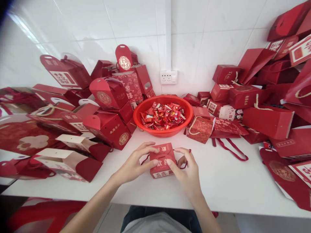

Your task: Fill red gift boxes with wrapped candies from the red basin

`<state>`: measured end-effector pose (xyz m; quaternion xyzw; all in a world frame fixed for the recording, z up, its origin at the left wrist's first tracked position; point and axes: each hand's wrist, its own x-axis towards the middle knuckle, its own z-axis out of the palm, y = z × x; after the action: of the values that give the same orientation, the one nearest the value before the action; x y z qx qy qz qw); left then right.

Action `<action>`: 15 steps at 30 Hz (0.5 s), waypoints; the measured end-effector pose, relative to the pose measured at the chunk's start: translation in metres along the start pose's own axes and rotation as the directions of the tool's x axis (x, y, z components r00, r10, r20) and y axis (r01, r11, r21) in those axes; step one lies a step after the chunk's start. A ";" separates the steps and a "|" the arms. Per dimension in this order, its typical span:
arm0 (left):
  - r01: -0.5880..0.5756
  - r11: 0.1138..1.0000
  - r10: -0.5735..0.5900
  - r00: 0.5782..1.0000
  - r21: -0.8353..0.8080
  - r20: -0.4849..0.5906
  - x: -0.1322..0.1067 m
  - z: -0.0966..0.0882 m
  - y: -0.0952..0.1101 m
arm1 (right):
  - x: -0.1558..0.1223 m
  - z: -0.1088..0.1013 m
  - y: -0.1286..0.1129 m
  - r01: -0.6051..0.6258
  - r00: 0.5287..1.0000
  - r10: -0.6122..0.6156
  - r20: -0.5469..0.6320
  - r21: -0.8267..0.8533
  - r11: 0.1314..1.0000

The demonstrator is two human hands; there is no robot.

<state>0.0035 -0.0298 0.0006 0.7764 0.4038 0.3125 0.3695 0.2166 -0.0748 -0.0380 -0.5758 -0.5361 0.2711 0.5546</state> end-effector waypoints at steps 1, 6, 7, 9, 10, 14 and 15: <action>0.027 1.000 -0.027 0.999 0.011 0.018 -0.001 0.000 0.002 | 0.002 -0.003 -0.001 -0.027 0.999 0.026 0.039 0.009 1.000; 0.126 0.988 -0.133 0.987 0.089 0.086 -0.003 -0.005 0.011 | 0.019 -0.035 -0.008 -0.035 0.996 0.032 0.080 0.039 0.999; 0.129 0.988 -0.137 0.987 0.086 0.085 -0.002 -0.007 0.011 | 0.023 -0.042 -0.010 -0.019 0.998 0.016 0.062 0.045 0.999; 0.138 0.987 -0.143 0.988 0.081 0.060 0.000 -0.009 0.013 | 0.029 -0.056 -0.015 0.006 0.999 -0.008 0.033 0.069 0.998; 0.145 0.985 -0.149 0.988 0.089 0.041 0.002 -0.009 0.014 | 0.031 -0.061 -0.019 0.013 1.000 -0.015 0.027 0.088 0.996; 0.127 0.975 -0.130 0.991 0.185 0.006 0.010 -0.011 0.027 | 0.034 -0.072 -0.043 0.036 0.989 -0.058 0.134 0.162 0.986; 0.104 0.971 -0.111 0.994 0.216 0.021 0.012 -0.011 0.032 | 0.034 -0.070 -0.051 0.047 0.979 -0.079 0.186 0.169 0.984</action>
<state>0.0139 -0.0288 0.0352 0.7937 0.4706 0.2339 0.3064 0.2736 -0.0777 0.0354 -0.4822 -0.5810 0.3507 0.5540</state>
